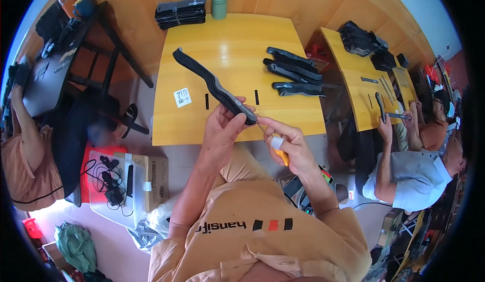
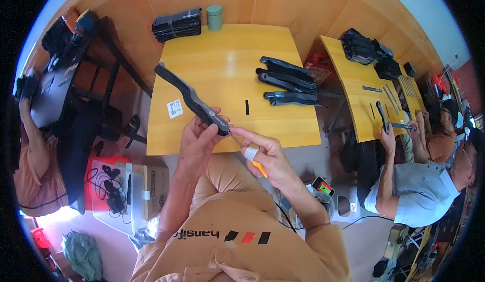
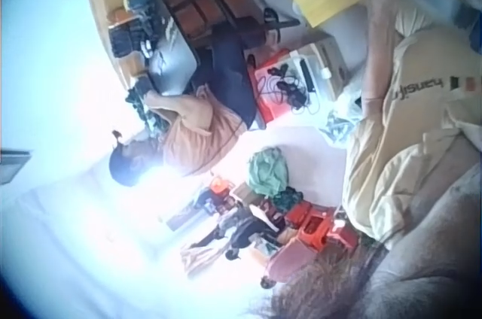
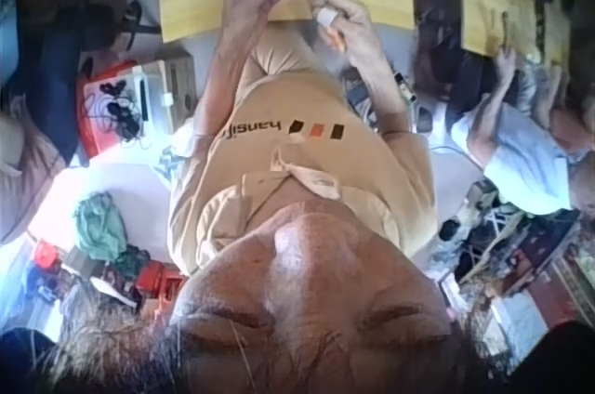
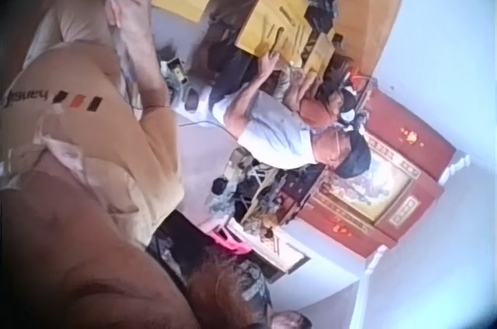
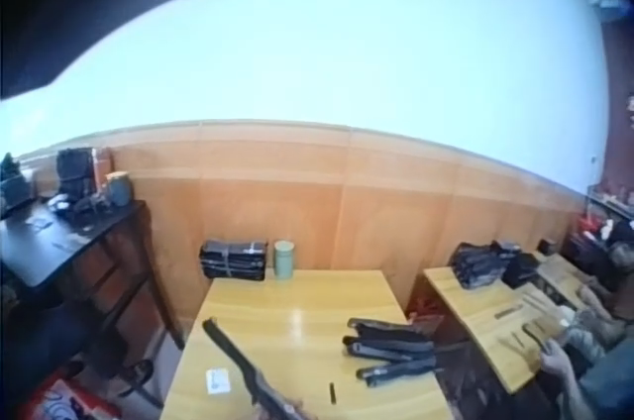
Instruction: Assembling and preparing black textile straps and pleated fabric components using adhesive and a small tool.
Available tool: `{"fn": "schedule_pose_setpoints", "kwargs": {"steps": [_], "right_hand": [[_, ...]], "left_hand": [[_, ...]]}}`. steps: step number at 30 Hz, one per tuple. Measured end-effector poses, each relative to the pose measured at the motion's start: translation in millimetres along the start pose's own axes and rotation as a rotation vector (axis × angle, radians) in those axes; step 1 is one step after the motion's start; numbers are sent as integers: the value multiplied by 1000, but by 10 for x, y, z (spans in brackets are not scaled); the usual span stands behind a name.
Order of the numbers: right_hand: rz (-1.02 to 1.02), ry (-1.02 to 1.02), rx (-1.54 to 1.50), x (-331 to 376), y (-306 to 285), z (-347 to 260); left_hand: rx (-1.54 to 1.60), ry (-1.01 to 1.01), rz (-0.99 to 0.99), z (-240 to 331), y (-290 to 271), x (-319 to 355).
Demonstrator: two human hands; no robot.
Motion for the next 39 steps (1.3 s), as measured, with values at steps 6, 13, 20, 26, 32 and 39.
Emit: {"fn": "schedule_pose_setpoints", "kwargs": {"steps": [6,13,20,26,32,39], "right_hand": [[-10,-12,-106,43,42,-63],[-5,-197,762,59,56,-87],[104,-331,1028,39,101,56],[74,-67,430,69,88,101],[5,73,-368,29,141,37],[40,-57,728,20,112,33]], "left_hand": [[-113,13,-1,24,59,-17],[-170,-50,-93,109,78,-19],[-158,-28,-72,38,71,-24],[-183,-2,-60,-16,43,-10],[-67,61,-29,-49,30,25],[-213,36,-15,2,17,30]]}}
Point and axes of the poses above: each hand's wrist, its own x-axis away from the middle knuckle, its own y-axis out of the palm, z = x × y, the point moved 1 cm from there along -x, towards the middle knuckle, and after that the axes turned 14 degrees about -z, right-handed, at the moved point
